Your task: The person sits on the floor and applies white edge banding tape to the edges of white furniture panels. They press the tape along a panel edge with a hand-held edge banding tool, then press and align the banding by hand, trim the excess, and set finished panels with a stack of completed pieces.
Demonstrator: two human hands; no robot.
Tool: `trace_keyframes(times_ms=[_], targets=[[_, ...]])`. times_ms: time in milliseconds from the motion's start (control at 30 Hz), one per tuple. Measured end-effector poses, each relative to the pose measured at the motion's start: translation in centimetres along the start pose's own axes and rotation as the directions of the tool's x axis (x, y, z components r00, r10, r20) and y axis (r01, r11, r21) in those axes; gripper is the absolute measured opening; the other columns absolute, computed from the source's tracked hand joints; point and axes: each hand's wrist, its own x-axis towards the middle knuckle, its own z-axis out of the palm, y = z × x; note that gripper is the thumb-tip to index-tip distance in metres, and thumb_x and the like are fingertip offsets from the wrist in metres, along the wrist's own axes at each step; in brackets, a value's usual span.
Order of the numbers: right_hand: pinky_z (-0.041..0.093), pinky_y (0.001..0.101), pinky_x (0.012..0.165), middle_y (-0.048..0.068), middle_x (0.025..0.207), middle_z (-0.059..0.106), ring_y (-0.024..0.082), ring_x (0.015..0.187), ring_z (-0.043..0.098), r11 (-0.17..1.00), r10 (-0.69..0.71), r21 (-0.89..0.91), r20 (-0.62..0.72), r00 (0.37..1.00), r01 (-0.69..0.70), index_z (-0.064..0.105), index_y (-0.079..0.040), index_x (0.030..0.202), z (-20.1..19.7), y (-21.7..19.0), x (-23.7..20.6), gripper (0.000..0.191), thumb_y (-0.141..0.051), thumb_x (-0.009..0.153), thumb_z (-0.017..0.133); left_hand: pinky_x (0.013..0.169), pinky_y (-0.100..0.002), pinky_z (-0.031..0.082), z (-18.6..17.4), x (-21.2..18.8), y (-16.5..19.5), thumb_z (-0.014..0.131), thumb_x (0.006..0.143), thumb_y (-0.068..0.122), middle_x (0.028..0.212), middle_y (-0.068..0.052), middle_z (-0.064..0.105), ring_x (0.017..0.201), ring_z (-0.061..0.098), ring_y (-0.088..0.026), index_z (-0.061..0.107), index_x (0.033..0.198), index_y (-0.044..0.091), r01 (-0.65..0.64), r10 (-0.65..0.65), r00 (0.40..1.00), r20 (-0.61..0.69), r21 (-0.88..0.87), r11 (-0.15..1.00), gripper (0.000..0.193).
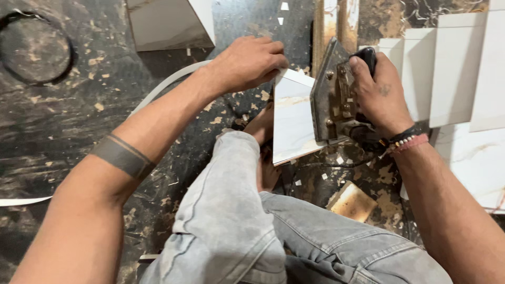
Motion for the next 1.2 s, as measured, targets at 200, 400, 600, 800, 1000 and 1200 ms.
trace_keyframes(times_ms=[200, 400, 600, 800, 1000, 1200], targets=[[0.042, 0.0278, 0.046, -0.003, 0.075, 0.050, 0.008, 0.056, 0.048, 0.989, -0.041, 0.142, 0.060, 0.997, 0.032, 0.050, -0.006, 0.112, 2.5, -4.7, 0.1, 0.031, -0.037, 0.110, 0.055, 0.082, -0.040, 0.055, 1.4, -0.7, -0.9, 0.070, 0.099, 0.025, 0.107, -0.006, 0.069, 0.095, 0.068, -0.024, 0.074, 0.115, 0.009, 0.030, -0.060, 0.993, -0.100, -0.274, 0.961, 0.023], [0.042, 0.0290, 0.046, 0.000, 0.074, 0.051, 0.010, 0.056, 0.049, 0.988, -0.083, 0.139, 0.103, 0.991, 0.068, 0.050, -0.004, 0.108, 4.2, -6.8, 0.7, 0.035, -0.039, 0.111, 0.055, 0.082, -0.040, 0.055, 3.5, -1.8, -1.7, 0.074, 0.095, 0.032, 0.101, -0.005, 0.075, 0.093, 0.070, -0.021, 0.076, 0.106, 0.012, 0.146, -0.255, 0.946, -0.199, -0.440, 0.886, 0.023], [0.044, 0.0280, 0.047, -0.002, 0.077, 0.054, 0.008, 0.060, 0.053, 0.985, -0.168, 0.054, 0.068, 0.984, 0.164, 0.051, -0.005, 0.109, 5.1, -7.6, 1.4, 0.031, -0.035, 0.111, 0.056, 0.073, -0.036, 0.055, 3.5, -1.8, -3.5, 0.077, 0.090, 0.034, 0.089, -0.005, 0.078, 0.079, 0.073, -0.017, 0.079, 0.100, 0.012, 0.380, -0.439, 0.895, 0.077, -0.647, 0.661, 0.024], [0.042, 0.0298, 0.049, 0.001, 0.075, 0.053, 0.011, 0.060, 0.052, 0.984, -0.178, 0.000, 0.074, 0.981, 0.179, 0.052, -0.003, 0.110, 5.1, -7.6, 1.3, 0.032, -0.034, 0.112, 0.057, 0.074, -0.035, 0.054, 4.6, -1.4, -3.6, 0.077, 0.089, 0.035, 0.089, -0.004, 0.079, 0.081, 0.073, -0.016, 0.080, 0.099, 0.012, 0.372, -0.440, 0.894, 0.082, -0.684, 0.627, 0.025], [0.048, 0.0350, 0.057, 0.005, 0.079, 0.060, 0.016, 0.067, 0.059, 0.938, -0.297, -0.161, 0.077, 0.952, 0.306, 0.055, 0.000, 0.114, 5.0, -7.0, 1.7, 0.036, -0.036, 0.114, 0.056, 0.076, -0.034, 0.056, 4.6, -1.4, -3.6, 0.078, 0.089, 0.033, 0.088, -0.004, 0.079, 0.080, 0.074, -0.015, 0.079, 0.097, 0.011, 0.369, -0.447, 0.892, 0.069, -0.683, 0.630, 0.024], [0.051, 0.0460, 0.066, 0.020, 0.084, 0.067, 0.035, 0.076, 0.069, 0.863, -0.395, -0.312, 0.075, 0.916, 0.398, 0.054, 0.003, 0.114, 5.0, -6.2, 2.2, 0.042, -0.039, 0.116, 0.056, 0.075, -0.033, 0.058, 4.1, -1.3, -4.0, 0.081, 0.087, 0.030, 0.087, -0.004, 0.078, 0.080, 0.074, -0.014, 0.079, 0.092, 0.011, 0.428, -0.477, 0.870, 0.127, -0.676, 0.600, 0.019]])
